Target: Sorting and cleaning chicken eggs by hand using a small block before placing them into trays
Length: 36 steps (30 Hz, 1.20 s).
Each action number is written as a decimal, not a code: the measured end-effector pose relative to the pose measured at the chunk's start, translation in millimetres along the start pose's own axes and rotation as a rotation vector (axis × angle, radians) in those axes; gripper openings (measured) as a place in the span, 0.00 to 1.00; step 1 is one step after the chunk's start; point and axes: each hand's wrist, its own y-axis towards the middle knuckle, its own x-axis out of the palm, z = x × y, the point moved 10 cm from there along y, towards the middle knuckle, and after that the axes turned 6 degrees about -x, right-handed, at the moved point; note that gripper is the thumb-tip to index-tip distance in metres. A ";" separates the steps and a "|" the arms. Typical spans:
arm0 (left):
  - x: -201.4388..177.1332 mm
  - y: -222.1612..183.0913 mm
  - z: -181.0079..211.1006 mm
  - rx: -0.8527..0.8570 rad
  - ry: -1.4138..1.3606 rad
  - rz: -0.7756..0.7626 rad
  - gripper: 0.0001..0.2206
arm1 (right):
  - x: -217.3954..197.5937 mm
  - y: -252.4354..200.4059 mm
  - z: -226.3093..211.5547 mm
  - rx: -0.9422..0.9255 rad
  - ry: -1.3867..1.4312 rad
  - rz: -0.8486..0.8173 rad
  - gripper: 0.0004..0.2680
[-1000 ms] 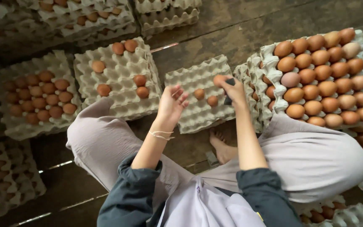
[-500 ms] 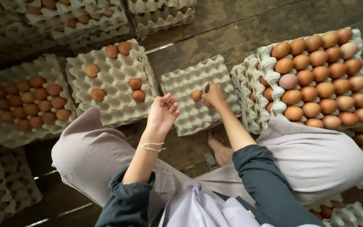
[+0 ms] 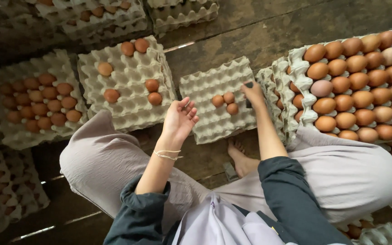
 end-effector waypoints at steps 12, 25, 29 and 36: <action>-18.8 9.6 13.2 0.059 -0.083 -0.020 0.10 | 43.9 -33.4 -31.1 -0.170 -0.421 -0.174 0.18; -79.9 34.2 -17.5 0.063 -0.064 0.027 0.07 | 95.3 9.2 10.1 -0.152 -0.881 -0.323 0.20; -104.1 25.6 -9.4 0.104 -0.096 0.057 0.09 | 108.5 26.7 -23.8 -0.070 -0.744 -0.288 0.30; -152.7 5.7 16.9 0.238 -0.178 0.192 0.09 | 178.6 -31.5 -188.4 -0.498 -0.424 -0.358 0.21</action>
